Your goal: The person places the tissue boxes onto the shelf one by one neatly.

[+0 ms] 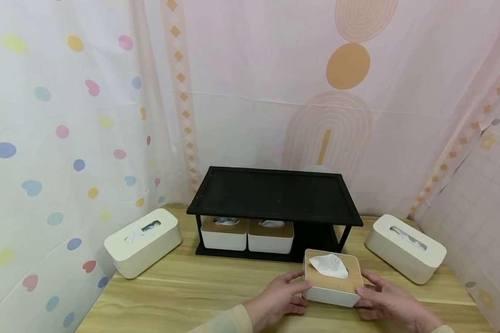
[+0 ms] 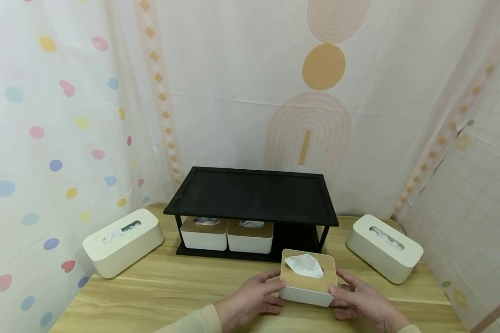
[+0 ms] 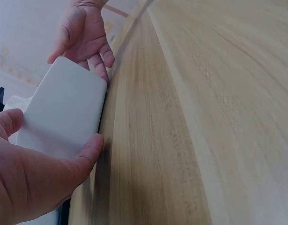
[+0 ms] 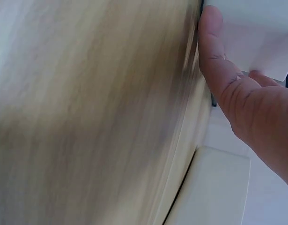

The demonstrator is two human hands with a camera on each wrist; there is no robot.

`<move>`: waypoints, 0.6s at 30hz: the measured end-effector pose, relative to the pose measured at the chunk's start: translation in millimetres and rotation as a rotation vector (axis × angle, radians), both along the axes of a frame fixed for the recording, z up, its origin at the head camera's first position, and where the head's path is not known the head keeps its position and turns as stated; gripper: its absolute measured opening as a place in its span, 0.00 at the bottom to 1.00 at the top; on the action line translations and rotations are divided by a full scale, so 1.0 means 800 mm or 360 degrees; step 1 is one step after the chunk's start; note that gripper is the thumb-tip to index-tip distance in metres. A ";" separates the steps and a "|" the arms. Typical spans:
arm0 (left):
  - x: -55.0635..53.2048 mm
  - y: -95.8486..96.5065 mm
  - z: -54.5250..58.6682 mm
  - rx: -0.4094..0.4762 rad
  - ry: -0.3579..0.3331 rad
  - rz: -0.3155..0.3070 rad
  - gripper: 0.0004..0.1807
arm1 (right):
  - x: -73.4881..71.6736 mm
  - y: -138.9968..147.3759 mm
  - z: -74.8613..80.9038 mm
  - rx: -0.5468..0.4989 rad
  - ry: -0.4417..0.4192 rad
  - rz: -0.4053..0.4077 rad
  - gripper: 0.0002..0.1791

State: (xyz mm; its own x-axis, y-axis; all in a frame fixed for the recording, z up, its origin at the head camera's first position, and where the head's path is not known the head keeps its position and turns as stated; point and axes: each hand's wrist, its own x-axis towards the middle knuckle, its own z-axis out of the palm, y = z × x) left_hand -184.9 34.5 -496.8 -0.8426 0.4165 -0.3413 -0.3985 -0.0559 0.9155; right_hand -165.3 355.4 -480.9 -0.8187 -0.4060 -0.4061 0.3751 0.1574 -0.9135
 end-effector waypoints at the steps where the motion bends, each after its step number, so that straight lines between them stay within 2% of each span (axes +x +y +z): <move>1: 0.000 -0.002 0.000 0.0003 0.0007 0.0002 0.38 | 0.000 -0.002 -0.001 -0.0007 0.0014 0.0001 0.53; 7: -0.007 -0.007 -0.002 0.0009 0.0023 0.0010 0.40 | -0.006 -0.010 -0.004 0.0023 0.0095 0.0027 0.52; 13: -0.013 -0.011 -0.007 0.0031 0.0076 0.0024 0.40 | -0.014 -0.018 -0.004 0.0083 0.0124 0.0011 0.52; 18: -0.017 -0.014 -0.006 0.0045 0.0075 0.0045 0.40 | -0.019 -0.023 -0.004 0.0100 0.0150 -0.0026 0.52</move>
